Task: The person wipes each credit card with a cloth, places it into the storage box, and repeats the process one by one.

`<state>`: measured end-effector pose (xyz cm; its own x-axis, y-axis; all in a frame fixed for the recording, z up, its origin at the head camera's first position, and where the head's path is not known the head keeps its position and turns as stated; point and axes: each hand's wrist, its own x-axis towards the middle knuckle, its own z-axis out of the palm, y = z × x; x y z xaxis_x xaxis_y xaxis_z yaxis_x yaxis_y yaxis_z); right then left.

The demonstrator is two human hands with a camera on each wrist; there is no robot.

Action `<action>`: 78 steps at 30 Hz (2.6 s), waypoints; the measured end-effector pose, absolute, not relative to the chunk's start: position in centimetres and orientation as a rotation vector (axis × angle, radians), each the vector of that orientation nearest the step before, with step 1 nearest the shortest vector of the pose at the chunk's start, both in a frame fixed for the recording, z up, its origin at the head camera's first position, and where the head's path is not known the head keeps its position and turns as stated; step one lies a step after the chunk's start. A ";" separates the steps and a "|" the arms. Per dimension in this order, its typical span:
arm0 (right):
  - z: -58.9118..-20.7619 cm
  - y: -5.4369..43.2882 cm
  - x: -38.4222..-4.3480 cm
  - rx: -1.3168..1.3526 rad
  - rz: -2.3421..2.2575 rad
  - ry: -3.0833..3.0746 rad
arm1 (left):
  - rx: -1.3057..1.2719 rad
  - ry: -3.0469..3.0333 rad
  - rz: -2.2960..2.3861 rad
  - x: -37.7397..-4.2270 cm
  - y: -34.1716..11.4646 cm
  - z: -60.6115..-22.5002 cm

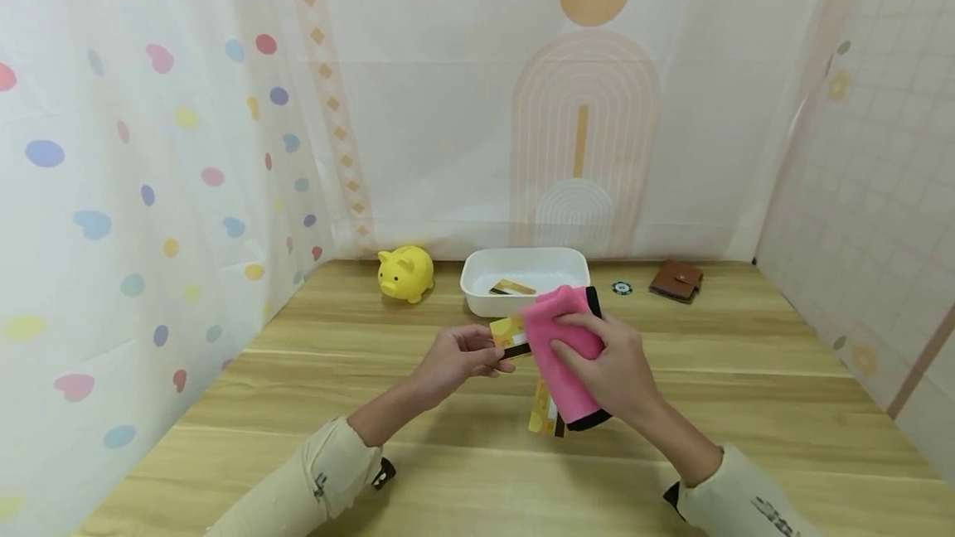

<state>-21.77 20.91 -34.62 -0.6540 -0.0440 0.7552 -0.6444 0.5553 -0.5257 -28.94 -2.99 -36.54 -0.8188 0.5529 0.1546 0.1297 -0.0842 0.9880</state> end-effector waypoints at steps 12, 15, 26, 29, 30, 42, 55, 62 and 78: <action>-34.8 18.7 -21.8 0.604 1.167 -2.100 | 0.923 1.863 1.863 -28.8 -2.8 -36.8; -34.9 18.4 -21.8 0.618 1.154 -2.088 | 0.937 1.866 1.847 -28.6 -2.7 -36.7; -35.2 18.0 -21.8 0.656 1.047 -2.031 | 0.973 2.020 1.795 -28.3 -2.9 -36.1; -35.4 18.3 -22.0 0.630 1.032 -2.044 | 0.975 2.041 1.795 -28.3 -2.9 -36.2; -35.4 18.4 -22.1 0.617 1.025 -2.050 | 0.974 2.047 1.797 -28.3 -2.9 -36.3; -35.6 19.9 -22.5 0.533 0.978 -2.089 | 0.874 2.088 1.810 -28.4 -3.0 -36.2; -35.7 21.2 -23.1 0.488 0.961 -2.081 | 0.787 2.140 1.821 -28.7 -3.2 -36.2; -35.8 21.6 -23.2 0.451 0.971 -2.110 | 0.760 2.134 1.855 -28.6 -3.2 -36.0; -35.7 22.8 -23.4 0.389 0.983 -2.153 | 0.398 2.065 2.127 -30.7 -2.8 -35.7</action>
<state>-23.42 22.83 -35.68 -0.6911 0.0245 0.7223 -0.5299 0.6625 -0.5294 -30.72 -2.83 -35.68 -0.9536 0.2888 0.0849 0.0763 -0.0409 0.9962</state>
